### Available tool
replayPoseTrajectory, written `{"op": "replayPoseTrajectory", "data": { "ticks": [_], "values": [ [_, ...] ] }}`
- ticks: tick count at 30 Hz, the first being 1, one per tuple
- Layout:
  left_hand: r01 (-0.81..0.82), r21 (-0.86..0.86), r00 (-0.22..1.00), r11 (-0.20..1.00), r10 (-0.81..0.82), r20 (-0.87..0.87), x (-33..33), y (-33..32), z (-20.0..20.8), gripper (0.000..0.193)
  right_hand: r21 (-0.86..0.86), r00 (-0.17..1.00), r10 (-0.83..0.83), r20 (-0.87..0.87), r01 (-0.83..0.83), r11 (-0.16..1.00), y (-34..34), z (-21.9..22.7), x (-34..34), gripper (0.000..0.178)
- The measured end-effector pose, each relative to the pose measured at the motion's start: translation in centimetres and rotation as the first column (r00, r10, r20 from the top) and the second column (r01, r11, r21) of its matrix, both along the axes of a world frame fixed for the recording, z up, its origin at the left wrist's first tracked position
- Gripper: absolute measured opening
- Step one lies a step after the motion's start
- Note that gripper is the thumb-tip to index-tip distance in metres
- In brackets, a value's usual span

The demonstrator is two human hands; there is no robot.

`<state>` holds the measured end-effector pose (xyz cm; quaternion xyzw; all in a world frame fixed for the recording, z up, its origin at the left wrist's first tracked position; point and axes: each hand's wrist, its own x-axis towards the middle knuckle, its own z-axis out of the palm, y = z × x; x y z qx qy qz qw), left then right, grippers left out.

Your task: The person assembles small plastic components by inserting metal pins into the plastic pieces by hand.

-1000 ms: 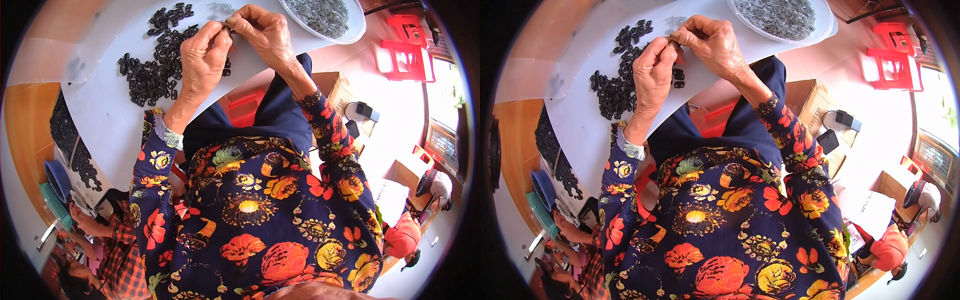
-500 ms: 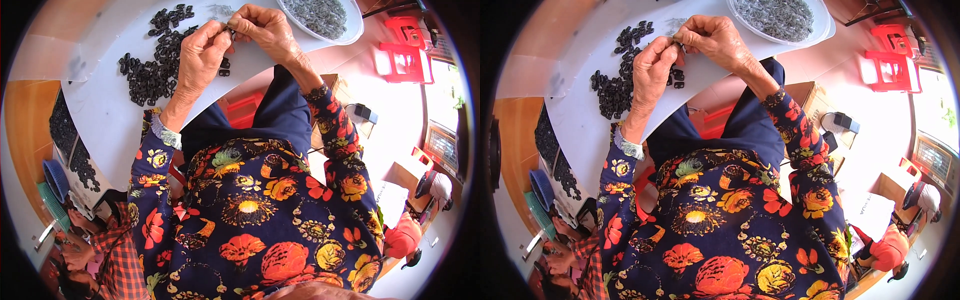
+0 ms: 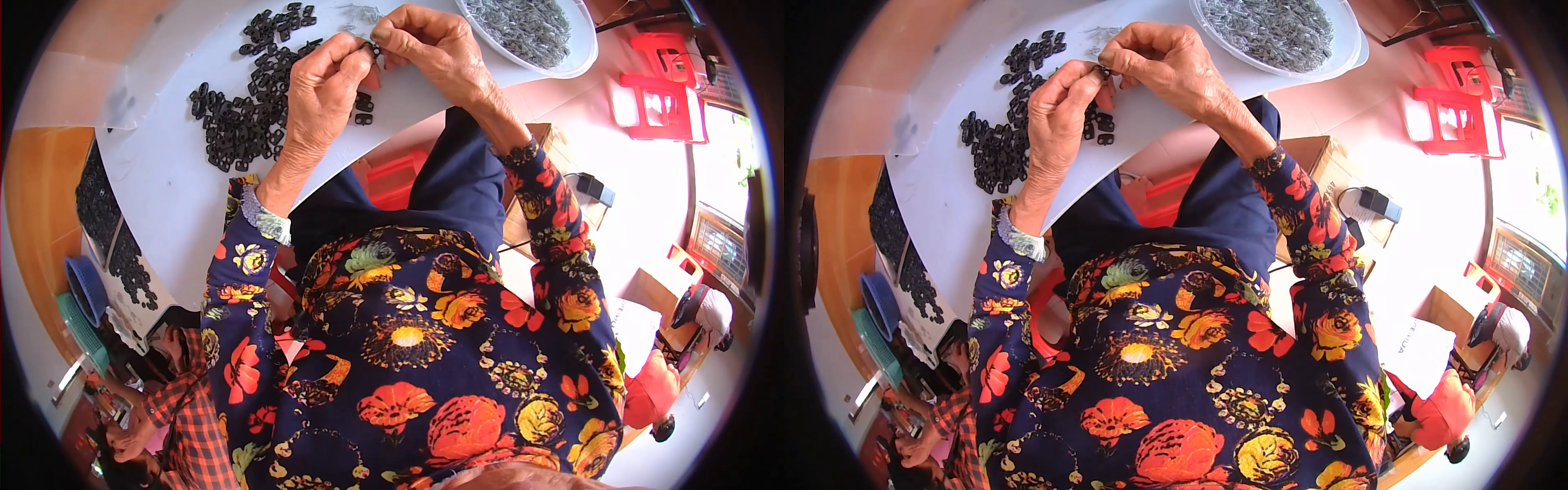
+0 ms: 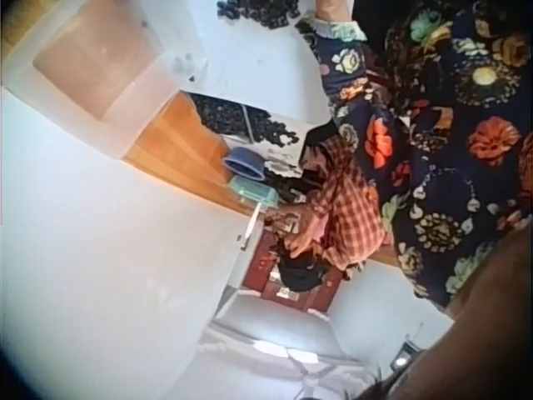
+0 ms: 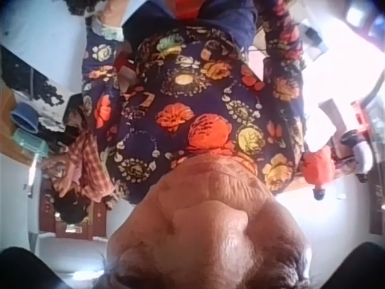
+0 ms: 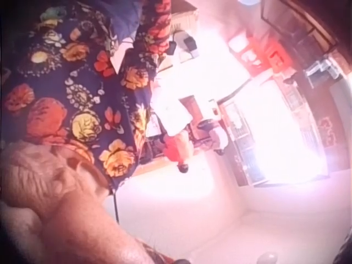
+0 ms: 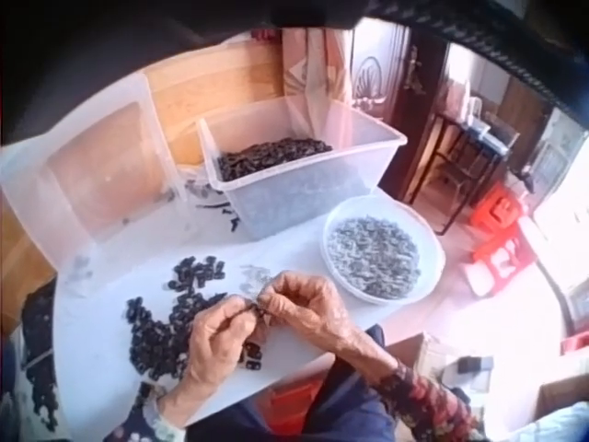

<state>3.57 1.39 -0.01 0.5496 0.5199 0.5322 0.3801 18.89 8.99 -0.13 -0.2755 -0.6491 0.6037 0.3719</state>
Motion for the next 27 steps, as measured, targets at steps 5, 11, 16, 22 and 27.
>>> {"op": "replayPoseTrajectory", "data": {
  "ticks": [5, 11, 16, 22, 27],
  "values": [
    [-0.005, 0.020, 1.000, 1.000, 0.005, -0.011, -0.3, -0.4, -0.3, 0.010, 0.034, 1.000, 0.003, -0.014, -0.003, 0.999, -0.3, -0.9, -0.8, 0.023],
    [-0.048, 0.085, 0.999, 0.995, 0.049, -0.011, -0.2, -1.0, 0.2, 0.015, 0.100, 0.985, -0.169, 0.018, 0.167, 0.981, -1.6, -0.7, -2.2, 0.021],
    [-0.044, 0.028, 0.999, 0.999, 0.043, 0.014, -0.4, -1.1, 0.1, 0.014, -0.125, 0.994, -0.054, -0.093, 0.042, 0.991, -1.3, -0.1, -1.7, 0.019],
    [-0.091, 0.030, 0.995, 0.995, 0.090, 0.047, -0.1, -0.6, -0.1, 0.012, -0.059, 0.994, -0.099, -0.049, 0.096, 0.994, -1.5, -0.4, -1.8, 0.015],
    [-0.103, 0.111, 0.991, 0.988, 0.092, 0.100, 0.5, -0.1, -0.7, 0.012, -0.165, 0.971, -0.220, -0.090, 0.204, 0.965, -2.1, -0.8, -2.1, 0.014]
  ]
}}
